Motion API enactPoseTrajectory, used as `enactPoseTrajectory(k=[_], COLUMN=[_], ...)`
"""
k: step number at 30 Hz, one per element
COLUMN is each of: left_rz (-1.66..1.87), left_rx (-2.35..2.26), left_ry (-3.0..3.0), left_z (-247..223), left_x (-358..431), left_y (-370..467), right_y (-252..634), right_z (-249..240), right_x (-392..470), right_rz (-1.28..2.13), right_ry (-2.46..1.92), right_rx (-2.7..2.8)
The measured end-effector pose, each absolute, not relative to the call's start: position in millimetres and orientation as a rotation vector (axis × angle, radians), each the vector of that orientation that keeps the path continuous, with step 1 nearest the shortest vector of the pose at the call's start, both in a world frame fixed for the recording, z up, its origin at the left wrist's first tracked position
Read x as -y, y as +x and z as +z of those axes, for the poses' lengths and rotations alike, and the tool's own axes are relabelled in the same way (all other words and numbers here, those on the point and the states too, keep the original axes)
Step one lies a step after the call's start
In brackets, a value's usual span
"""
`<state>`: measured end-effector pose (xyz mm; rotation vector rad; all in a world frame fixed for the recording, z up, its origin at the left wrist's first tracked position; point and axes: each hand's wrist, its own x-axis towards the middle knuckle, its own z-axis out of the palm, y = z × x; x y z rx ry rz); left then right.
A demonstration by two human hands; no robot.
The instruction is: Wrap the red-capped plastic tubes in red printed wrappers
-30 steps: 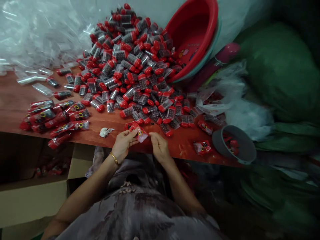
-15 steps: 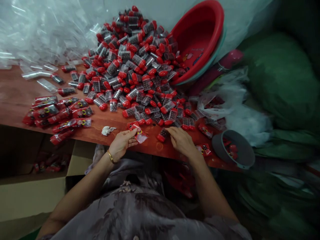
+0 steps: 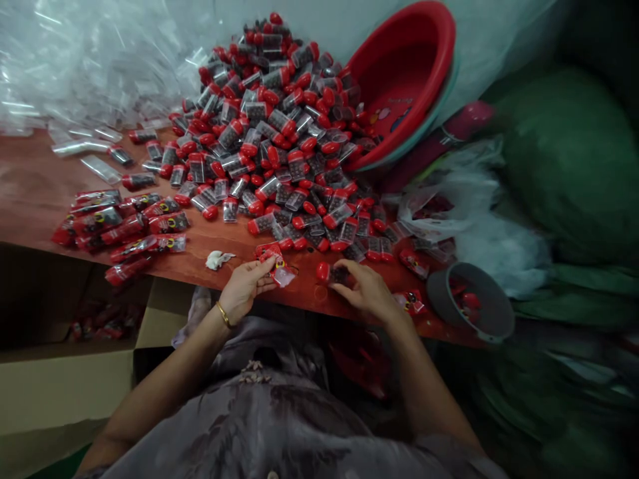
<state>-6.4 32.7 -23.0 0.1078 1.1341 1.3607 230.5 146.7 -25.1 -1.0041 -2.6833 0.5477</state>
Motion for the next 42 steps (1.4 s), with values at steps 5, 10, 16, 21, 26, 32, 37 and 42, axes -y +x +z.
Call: enactPoseTrajectory(k=[5, 10, 16, 21, 26, 32, 37, 42], left_rz=[1.427, 1.502, 1.555, 1.574, 1.594, 1.575, 1.551, 1.467], left_rx=[-1.179, -1.193, -1.208, -1.174, -1.19, -1.173, -1.106, -1.005], left_ry=[0.154, 0.249, 0.319, 0.279, 0.281, 0.36, 0.279, 0.329], left_z=[-21, -17, -18, -19, -19, -26, -23, -15], left_x=[-30, -28, -26, -27, -25, -20, -19, -22], left_y=[2, 7, 6, 11, 17, 28, 32, 32], right_y=[215, 196, 185, 179, 176, 169, 161, 153], right_z=[-5, -3, -17, -22, -22, -23, -28, -36], right_x=[-92, -69, -63, -59, -61, -60, -55, -48], right_rz=[0.749, 0.687, 0.658, 0.544, 0.649, 0.668, 0.592, 0.517], right_ry=[-0.764, -0.796, -0.934, -0.978, -0.947, -0.945, -0.927, -0.95], right_rx=[2.4, 2.382, 2.295, 2.192, 2.181, 2.16, 2.148, 2.02])
